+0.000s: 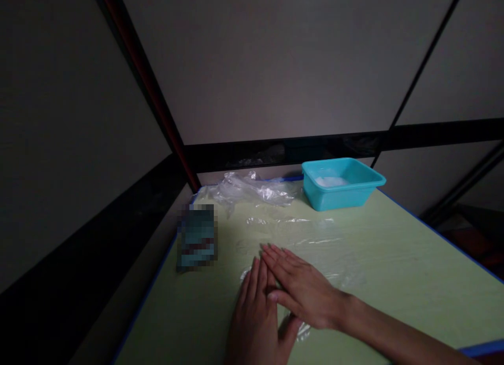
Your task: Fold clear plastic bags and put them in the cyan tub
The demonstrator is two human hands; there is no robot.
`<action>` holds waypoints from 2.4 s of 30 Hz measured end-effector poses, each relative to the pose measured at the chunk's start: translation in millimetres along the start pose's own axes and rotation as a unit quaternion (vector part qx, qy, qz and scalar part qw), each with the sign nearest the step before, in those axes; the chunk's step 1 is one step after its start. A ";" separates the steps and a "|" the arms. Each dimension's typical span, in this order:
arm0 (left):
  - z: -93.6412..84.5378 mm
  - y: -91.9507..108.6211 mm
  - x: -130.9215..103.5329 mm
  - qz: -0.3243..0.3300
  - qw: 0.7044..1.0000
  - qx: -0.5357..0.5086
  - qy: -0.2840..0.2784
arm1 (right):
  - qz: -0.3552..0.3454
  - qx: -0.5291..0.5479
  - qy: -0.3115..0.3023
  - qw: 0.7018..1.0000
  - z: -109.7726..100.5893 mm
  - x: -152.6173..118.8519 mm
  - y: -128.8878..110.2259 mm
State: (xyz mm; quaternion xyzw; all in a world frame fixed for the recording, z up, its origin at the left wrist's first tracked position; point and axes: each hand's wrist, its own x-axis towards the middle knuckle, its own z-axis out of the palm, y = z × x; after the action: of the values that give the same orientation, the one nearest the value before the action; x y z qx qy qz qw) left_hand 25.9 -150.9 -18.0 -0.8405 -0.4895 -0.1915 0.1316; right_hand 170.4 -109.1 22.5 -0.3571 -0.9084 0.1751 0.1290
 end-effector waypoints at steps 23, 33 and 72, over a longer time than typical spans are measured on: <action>4.6 -1.8 -9.2 -0.076 0.997 -0.001 0.021 | -0.067 0.010 -0.065 0.996 -9.5 -7.9 4.4; -0.3 -5.8 -12.4 -0.074 0.997 0.006 -0.035 | 0.031 -0.102 0.024 0.994 -22.9 -45.6 65.5; 7.4 -70.7 72.1 0.027 0.987 -0.074 -0.139 | 0.085 0.034 0.083 0.992 -6.8 60.7 14.8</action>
State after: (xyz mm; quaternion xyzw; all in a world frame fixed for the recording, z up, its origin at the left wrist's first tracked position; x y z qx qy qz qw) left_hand -2.1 -57.8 10.3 -0.8795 -0.4643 -0.1046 0.0052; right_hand 138.5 -55.3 29.2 -0.4417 -0.8545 0.1860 0.2003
